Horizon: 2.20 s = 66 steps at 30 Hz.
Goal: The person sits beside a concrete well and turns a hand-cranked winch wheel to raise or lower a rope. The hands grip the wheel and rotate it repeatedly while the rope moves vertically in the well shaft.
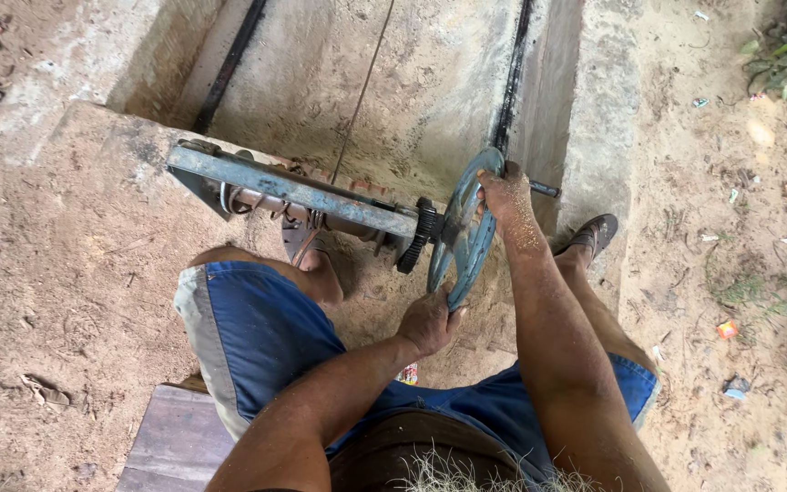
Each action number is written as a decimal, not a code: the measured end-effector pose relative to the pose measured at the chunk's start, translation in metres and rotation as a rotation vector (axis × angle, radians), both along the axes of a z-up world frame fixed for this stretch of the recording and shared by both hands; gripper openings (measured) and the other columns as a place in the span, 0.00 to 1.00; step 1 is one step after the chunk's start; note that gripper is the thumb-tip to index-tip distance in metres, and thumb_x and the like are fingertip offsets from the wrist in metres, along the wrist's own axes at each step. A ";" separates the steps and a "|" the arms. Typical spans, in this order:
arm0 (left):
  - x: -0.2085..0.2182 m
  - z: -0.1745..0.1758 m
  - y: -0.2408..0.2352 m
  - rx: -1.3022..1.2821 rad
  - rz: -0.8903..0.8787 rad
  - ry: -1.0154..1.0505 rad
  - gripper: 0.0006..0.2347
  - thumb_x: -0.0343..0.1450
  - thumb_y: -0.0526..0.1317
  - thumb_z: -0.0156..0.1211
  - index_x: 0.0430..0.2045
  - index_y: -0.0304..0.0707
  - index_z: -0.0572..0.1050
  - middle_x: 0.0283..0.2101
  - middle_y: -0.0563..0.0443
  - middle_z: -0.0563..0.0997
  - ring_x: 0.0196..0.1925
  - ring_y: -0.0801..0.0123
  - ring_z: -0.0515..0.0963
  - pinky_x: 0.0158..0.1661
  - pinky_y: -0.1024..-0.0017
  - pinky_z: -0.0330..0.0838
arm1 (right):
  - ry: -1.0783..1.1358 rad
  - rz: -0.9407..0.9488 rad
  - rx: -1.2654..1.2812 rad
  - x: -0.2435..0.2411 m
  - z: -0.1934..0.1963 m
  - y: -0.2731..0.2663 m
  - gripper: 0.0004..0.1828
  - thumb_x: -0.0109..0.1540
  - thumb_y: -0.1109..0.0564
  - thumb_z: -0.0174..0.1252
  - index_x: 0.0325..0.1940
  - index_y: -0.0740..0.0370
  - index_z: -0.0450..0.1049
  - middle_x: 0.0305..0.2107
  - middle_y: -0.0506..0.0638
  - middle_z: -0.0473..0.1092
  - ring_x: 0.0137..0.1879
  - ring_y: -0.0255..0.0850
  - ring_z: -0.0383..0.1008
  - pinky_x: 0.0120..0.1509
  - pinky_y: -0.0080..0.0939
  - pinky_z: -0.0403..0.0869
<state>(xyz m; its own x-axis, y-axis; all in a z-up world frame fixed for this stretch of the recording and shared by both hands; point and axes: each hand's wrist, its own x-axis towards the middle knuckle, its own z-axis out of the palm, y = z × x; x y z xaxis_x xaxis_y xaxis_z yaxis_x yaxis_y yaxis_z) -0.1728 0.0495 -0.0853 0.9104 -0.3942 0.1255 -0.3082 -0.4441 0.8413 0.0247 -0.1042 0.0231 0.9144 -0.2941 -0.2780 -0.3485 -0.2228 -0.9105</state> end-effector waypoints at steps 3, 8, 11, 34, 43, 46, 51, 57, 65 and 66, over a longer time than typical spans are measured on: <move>0.000 -0.001 0.002 0.090 -0.033 0.069 0.15 0.76 0.45 0.54 0.53 0.37 0.65 0.35 0.41 0.80 0.37 0.50 0.83 0.43 0.53 0.80 | 0.007 -0.004 -0.021 -0.007 0.000 0.002 0.18 0.65 0.58 0.58 0.58 0.65 0.68 0.27 0.47 0.69 0.29 0.33 0.69 0.24 0.37 0.72; 0.011 0.003 0.006 0.293 -0.101 0.411 0.21 0.73 0.46 0.60 0.58 0.37 0.65 0.42 0.41 0.78 0.42 0.56 0.81 0.41 0.56 0.80 | -0.064 0.024 -0.122 -0.029 0.009 0.011 0.24 0.64 0.58 0.56 0.64 0.64 0.64 0.28 0.48 0.70 0.29 0.34 0.72 0.24 0.37 0.74; 0.030 0.010 0.008 0.701 -0.241 0.592 0.14 0.70 0.33 0.60 0.50 0.36 0.75 0.38 0.47 0.80 0.37 0.65 0.83 0.39 0.61 0.83 | -0.126 0.046 -0.155 -0.046 0.016 0.018 0.26 0.65 0.58 0.55 0.67 0.64 0.64 0.30 0.51 0.72 0.28 0.36 0.73 0.24 0.38 0.74; 0.163 0.032 -0.021 -0.098 0.219 0.156 0.18 0.80 0.47 0.42 0.54 0.30 0.68 0.31 0.45 0.80 0.17 0.78 0.72 0.11 0.77 0.68 | -0.571 0.253 -0.522 -0.182 -0.071 0.041 0.41 0.73 0.58 0.43 0.79 0.66 0.24 0.42 0.68 0.73 0.37 0.53 0.79 0.33 0.48 0.80; 0.233 0.041 -0.060 0.402 0.063 -0.106 0.17 0.80 0.44 0.34 0.55 0.31 0.68 0.26 0.45 0.75 0.16 0.73 0.74 0.09 0.70 0.69 | -0.451 0.264 -0.318 -0.217 -0.123 0.043 0.18 0.74 0.56 0.45 0.65 0.64 0.53 0.46 0.61 0.71 0.44 0.47 0.78 0.41 0.48 0.80; 0.244 0.046 -0.070 0.304 0.068 0.035 0.21 0.81 0.50 0.35 0.53 0.30 0.69 0.25 0.47 0.76 0.19 0.70 0.77 0.13 0.69 0.73 | -0.545 0.264 -0.255 -0.221 -0.142 0.043 0.14 0.75 0.58 0.47 0.62 0.63 0.55 0.44 0.59 0.70 0.47 0.45 0.73 0.48 0.49 0.75; 0.246 0.060 -0.081 0.080 0.126 0.293 0.22 0.77 0.56 0.43 0.49 0.35 0.73 0.25 0.48 0.78 0.24 0.65 0.82 0.23 0.63 0.78 | -0.417 0.256 -0.194 -0.219 -0.154 0.041 0.11 0.72 0.58 0.47 0.57 0.61 0.56 0.41 0.54 0.70 0.38 0.38 0.68 0.40 0.45 0.72; 0.245 0.064 -0.082 0.131 0.149 0.380 0.25 0.74 0.60 0.49 0.45 0.32 0.75 0.24 0.45 0.80 0.25 0.60 0.83 0.29 0.57 0.80 | -0.441 0.268 -0.158 -0.218 -0.154 0.043 0.13 0.73 0.58 0.46 0.59 0.62 0.55 0.42 0.54 0.68 0.43 0.37 0.67 0.45 0.44 0.71; 0.242 0.064 -0.083 0.163 0.106 0.372 0.24 0.75 0.54 0.47 0.37 0.22 0.75 0.23 0.43 0.80 0.24 0.55 0.85 0.26 0.54 0.81 | -0.456 0.306 -0.182 -0.219 -0.139 0.044 0.11 0.73 0.60 0.46 0.58 0.62 0.55 0.42 0.52 0.66 0.42 0.36 0.67 0.45 0.43 0.70; 0.243 0.062 -0.084 0.160 0.105 0.363 0.24 0.76 0.54 0.47 0.36 0.22 0.76 0.23 0.42 0.80 0.24 0.55 0.85 0.27 0.54 0.81 | -0.447 0.307 -0.217 -0.218 -0.137 0.043 0.12 0.72 0.59 0.46 0.58 0.62 0.55 0.42 0.51 0.67 0.40 0.35 0.67 0.43 0.42 0.70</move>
<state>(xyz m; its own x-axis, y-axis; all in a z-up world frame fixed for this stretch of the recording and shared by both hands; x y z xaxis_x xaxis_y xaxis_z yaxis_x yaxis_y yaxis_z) 0.0702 -0.0347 -0.0234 0.9204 -0.2853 -0.2672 0.0503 -0.5915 0.8047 -0.1936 -0.0607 -0.1144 0.9815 -0.0045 0.1913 0.1687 -0.4511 -0.8764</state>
